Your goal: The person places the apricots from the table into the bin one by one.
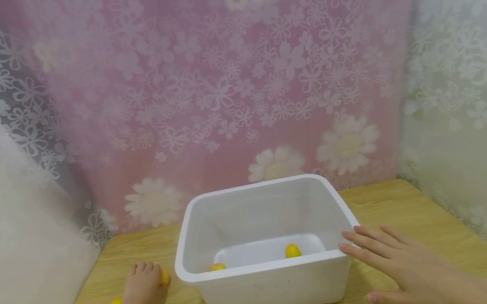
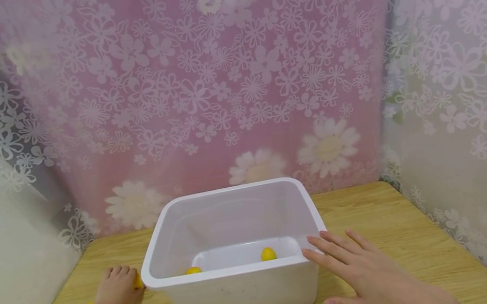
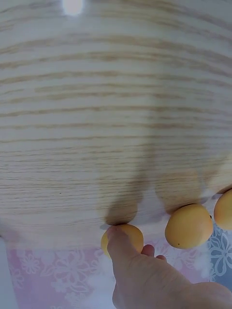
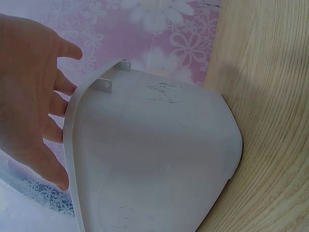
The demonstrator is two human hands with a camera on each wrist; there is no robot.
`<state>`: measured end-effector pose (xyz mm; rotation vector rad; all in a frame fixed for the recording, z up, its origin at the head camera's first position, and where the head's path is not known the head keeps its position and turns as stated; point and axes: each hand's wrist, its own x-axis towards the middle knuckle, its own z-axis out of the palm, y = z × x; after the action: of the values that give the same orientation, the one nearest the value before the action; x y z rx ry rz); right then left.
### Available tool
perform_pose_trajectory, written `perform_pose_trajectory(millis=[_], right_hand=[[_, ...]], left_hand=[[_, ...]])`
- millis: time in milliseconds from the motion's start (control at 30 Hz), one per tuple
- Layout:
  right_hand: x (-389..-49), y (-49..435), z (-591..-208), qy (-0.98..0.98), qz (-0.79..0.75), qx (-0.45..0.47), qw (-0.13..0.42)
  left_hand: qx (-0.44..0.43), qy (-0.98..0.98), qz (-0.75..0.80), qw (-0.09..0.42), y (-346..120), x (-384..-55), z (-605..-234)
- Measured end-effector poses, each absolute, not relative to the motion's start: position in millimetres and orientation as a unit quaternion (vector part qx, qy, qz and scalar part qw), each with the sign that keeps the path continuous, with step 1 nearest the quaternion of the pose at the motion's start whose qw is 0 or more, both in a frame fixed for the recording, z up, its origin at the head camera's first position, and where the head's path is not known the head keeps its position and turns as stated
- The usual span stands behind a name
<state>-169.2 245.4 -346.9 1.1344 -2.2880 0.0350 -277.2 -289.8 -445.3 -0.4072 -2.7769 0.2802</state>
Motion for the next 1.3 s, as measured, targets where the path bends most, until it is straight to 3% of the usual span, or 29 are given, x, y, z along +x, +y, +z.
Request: perform_pose_trajectory(millis=[433, 1300], right_hand=[[-169.0, 245.6, -347.6, -0.859, 0.008, 0.422, 0.291], [-169.0, 245.6, -346.9, -0.857, 0.007, 0.425, 0.293]], left_hand=[[-0.142, -0.973, 0.065, 0.172, -291.8, -273.3, -437.4], [-0.139, -0.964, 0.051, 0.220, -299.7, -262.4, -371.9]])
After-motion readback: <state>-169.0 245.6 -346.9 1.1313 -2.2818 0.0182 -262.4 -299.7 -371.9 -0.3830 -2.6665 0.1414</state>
